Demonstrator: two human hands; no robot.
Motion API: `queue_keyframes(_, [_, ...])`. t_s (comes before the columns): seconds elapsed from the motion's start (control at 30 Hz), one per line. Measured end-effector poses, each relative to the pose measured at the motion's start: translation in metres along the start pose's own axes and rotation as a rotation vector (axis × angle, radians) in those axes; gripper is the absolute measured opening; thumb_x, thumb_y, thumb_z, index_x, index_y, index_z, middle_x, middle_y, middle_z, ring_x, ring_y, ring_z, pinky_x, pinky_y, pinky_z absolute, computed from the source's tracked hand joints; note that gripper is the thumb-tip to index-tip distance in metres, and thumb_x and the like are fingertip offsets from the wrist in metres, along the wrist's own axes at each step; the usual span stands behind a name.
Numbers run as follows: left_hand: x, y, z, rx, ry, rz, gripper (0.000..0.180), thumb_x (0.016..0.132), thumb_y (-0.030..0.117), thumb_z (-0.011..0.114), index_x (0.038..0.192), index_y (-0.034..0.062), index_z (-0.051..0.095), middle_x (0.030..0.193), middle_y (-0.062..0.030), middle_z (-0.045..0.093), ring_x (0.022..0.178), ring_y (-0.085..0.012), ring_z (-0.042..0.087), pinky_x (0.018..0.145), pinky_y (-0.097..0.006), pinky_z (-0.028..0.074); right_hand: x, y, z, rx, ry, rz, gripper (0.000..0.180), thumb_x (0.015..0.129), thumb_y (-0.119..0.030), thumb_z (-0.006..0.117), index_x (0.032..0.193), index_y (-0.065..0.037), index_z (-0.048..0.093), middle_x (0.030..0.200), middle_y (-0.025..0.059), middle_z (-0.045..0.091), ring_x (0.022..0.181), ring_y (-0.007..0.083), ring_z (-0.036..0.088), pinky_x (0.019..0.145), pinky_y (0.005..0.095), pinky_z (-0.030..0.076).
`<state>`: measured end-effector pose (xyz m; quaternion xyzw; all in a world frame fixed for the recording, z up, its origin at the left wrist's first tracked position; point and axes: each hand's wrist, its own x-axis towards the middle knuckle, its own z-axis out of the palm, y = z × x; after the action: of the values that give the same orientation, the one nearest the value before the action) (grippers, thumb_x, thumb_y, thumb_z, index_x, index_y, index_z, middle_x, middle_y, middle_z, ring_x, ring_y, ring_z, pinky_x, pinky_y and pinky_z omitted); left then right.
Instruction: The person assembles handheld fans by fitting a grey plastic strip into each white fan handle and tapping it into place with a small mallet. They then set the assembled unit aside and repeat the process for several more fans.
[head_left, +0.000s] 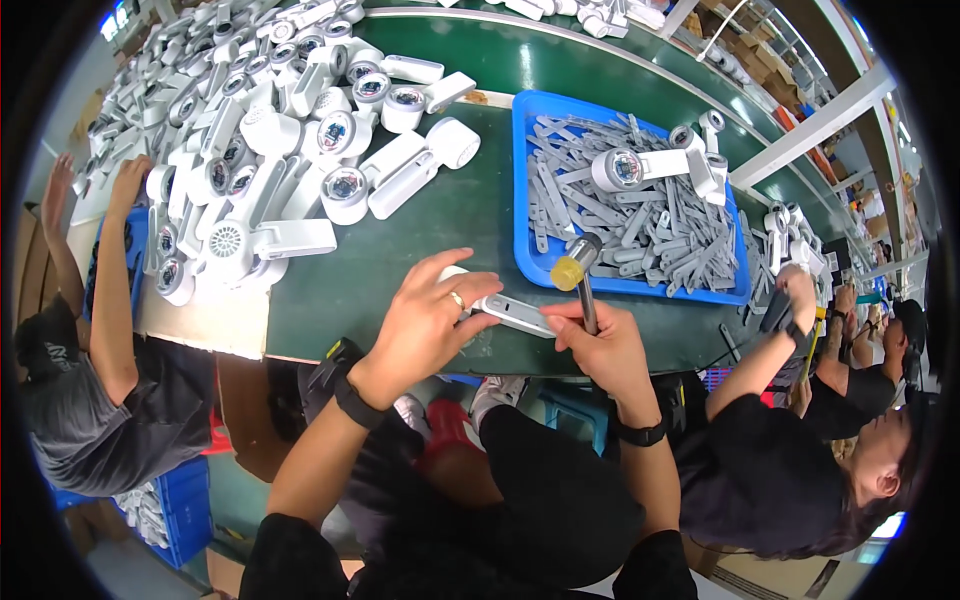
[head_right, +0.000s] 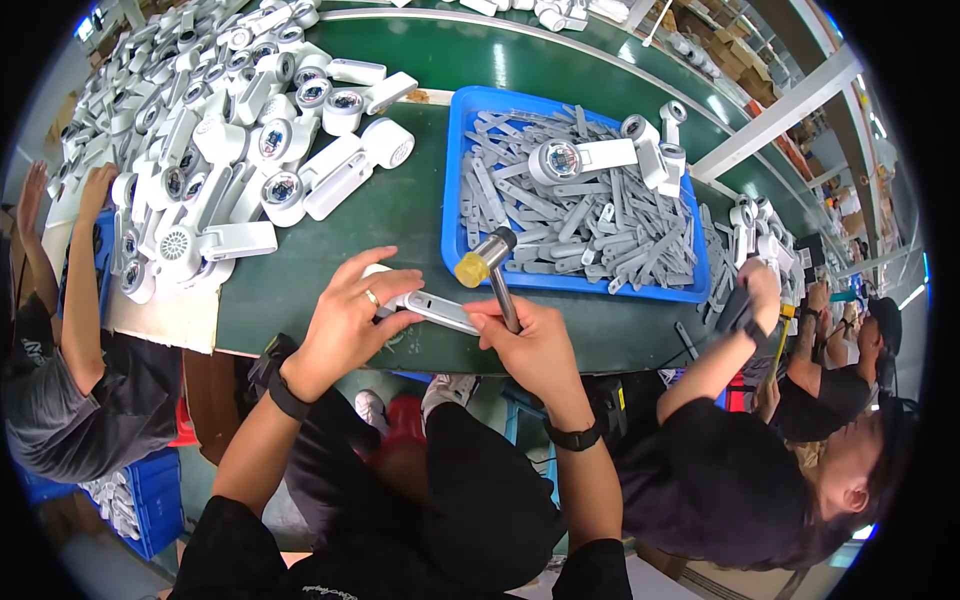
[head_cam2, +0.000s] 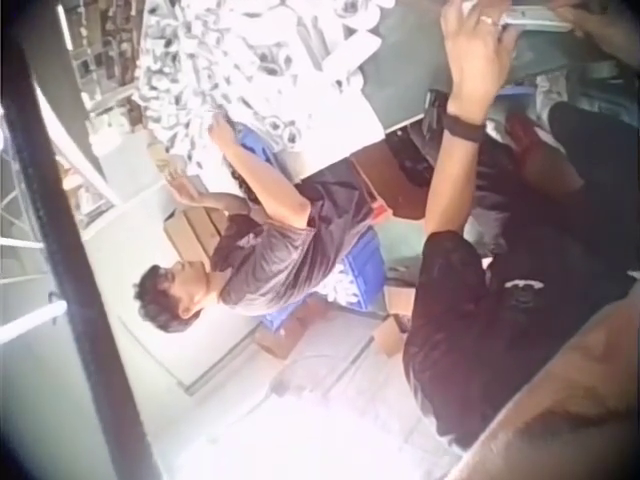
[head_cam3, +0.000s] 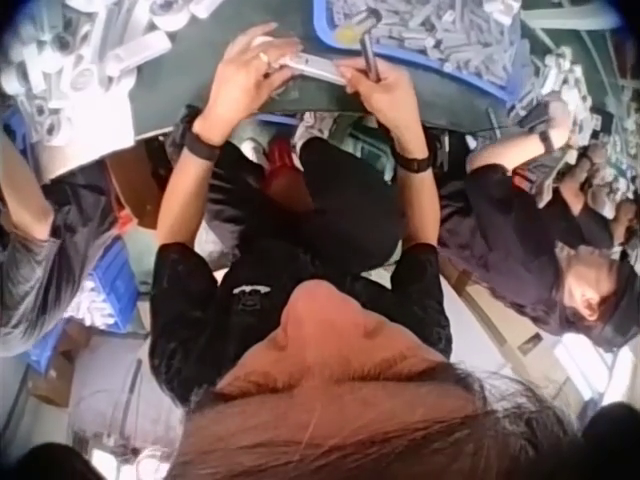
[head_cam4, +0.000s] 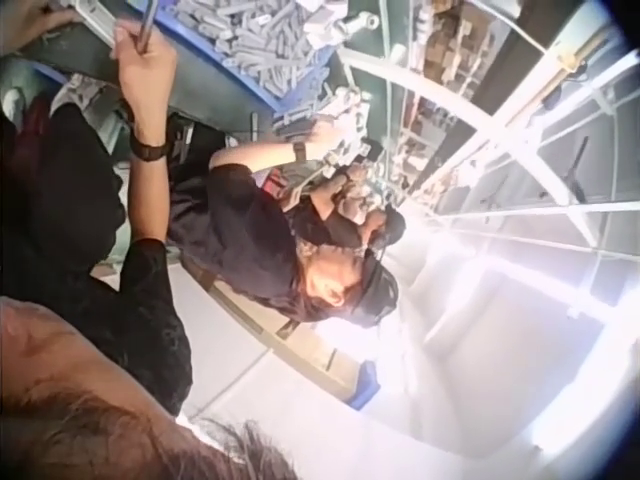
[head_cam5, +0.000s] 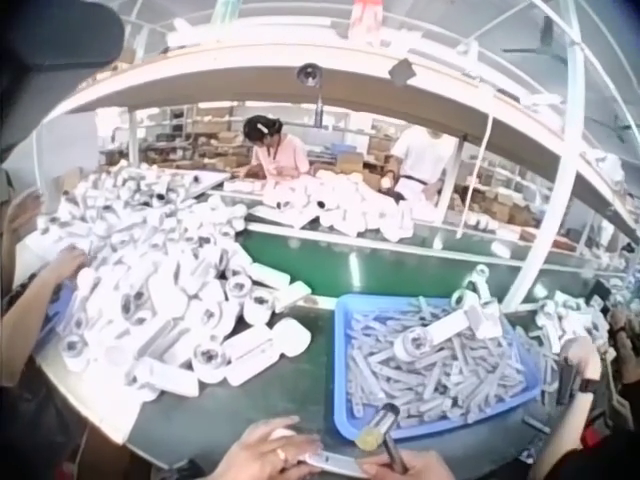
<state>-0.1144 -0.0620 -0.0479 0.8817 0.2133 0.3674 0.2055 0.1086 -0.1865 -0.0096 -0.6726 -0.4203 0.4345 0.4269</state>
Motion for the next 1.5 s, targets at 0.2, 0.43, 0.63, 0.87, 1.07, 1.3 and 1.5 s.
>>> queue_keyframes(0.2, [0.008, 0.005, -0.007, 0.123, -0.035, 0.128, 0.026, 0.084, 0.019, 0.083, 0.108, 0.0091, 0.077, 0.116, -0.0035, 0.075, 0.121, -0.0305, 0.064, 0.101, -0.047, 0.052, -0.007, -0.007, -0.002, -0.106, 0.008, -0.008, 0.016, 0.100, -0.012, 0.072, 0.112, -0.004, 0.079, 0.073, -0.0047, 0.067, 0.066, 0.0024, 0.060, 0.058, 0.0229, 0.045])
queue_keyframes(0.43, [0.009, 0.007, -0.014, 0.209, -0.099, 0.203, 0.031, 0.078, 0.016, 0.086, 0.104, 0.0045, 0.075, 0.107, -0.0072, 0.074, 0.108, -0.0325, 0.066, 0.094, -0.049, 0.056, -0.008, -0.024, -0.004, -0.125, -0.088, 0.207, 0.031, 0.102, -0.025, 0.071, 0.129, -0.009, 0.073, 0.068, 0.0014, 0.067, 0.053, 0.0069, 0.059, 0.051, 0.0258, 0.045])
queue_keyframes(0.63, [0.018, 0.005, -0.011, 0.217, -0.114, 0.239, 0.032, 0.079, 0.018, 0.085, 0.105, 0.0039, 0.074, 0.106, -0.0067, 0.072, 0.107, -0.0307, 0.065, 0.092, -0.049, 0.054, 0.007, -0.007, -0.016, 0.305, -0.189, 0.445, 0.037, 0.107, -0.031, 0.066, 0.132, -0.004, 0.072, 0.070, 0.0035, 0.071, 0.044, 0.0024, 0.045, 0.042, 0.0205, 0.031])
queue_keyframes(0.87, [0.017, 0.012, -0.016, 0.221, -0.119, 0.232, 0.034, 0.076, 0.014, 0.087, 0.105, 0.0028, 0.074, 0.107, -0.0083, 0.072, 0.105, -0.0330, 0.065, 0.093, -0.051, 0.054, 0.002, 0.000, -0.009, 0.269, -0.184, 0.403, 0.038, 0.108, -0.033, 0.064, 0.131, -0.004, 0.071, 0.076, 0.0067, 0.075, 0.043, 0.0024, 0.044, 0.041, 0.0209, 0.031])
queue_keyframes(1.07, [0.009, 0.006, -0.006, 0.204, -0.053, 0.223, 0.035, 0.078, 0.014, 0.086, 0.109, 0.0027, 0.073, 0.114, -0.0097, 0.074, 0.112, -0.0354, 0.066, 0.098, -0.053, 0.053, 0.001, 0.005, -0.003, 0.079, -0.056, 0.291, 0.036, 0.106, -0.036, 0.066, 0.117, -0.002, 0.073, 0.075, 0.0067, 0.076, 0.043, 0.0041, 0.046, 0.041, 0.0230, 0.034])
queue_keyframes(1.3, [0.007, 0.007, -0.006, 0.236, -0.007, 0.203, 0.035, 0.079, 0.015, 0.087, 0.111, 0.0037, 0.076, 0.122, -0.0090, 0.075, 0.116, -0.0322, 0.068, 0.103, -0.053, 0.054, 0.002, 0.001, -0.001, 0.005, -0.038, 0.256, 0.037, 0.106, -0.036, 0.065, 0.113, -0.001, 0.073, 0.074, 0.0083, 0.076, 0.041, 0.0054, 0.047, 0.041, 0.0238, 0.034])
queue_keyframes(1.5, [0.006, 0.011, -0.011, 0.230, -0.039, 0.214, 0.033, 0.079, 0.015, 0.087, 0.108, 0.0034, 0.078, 0.122, -0.0092, 0.076, 0.115, -0.0318, 0.069, 0.102, -0.051, 0.055, -0.005, -0.001, 0.003, -0.012, 0.008, 0.160, 0.040, 0.104, -0.040, 0.066, 0.100, -0.001, 0.073, 0.071, 0.0076, 0.074, 0.043, 0.0081, 0.052, 0.042, 0.0270, 0.039])
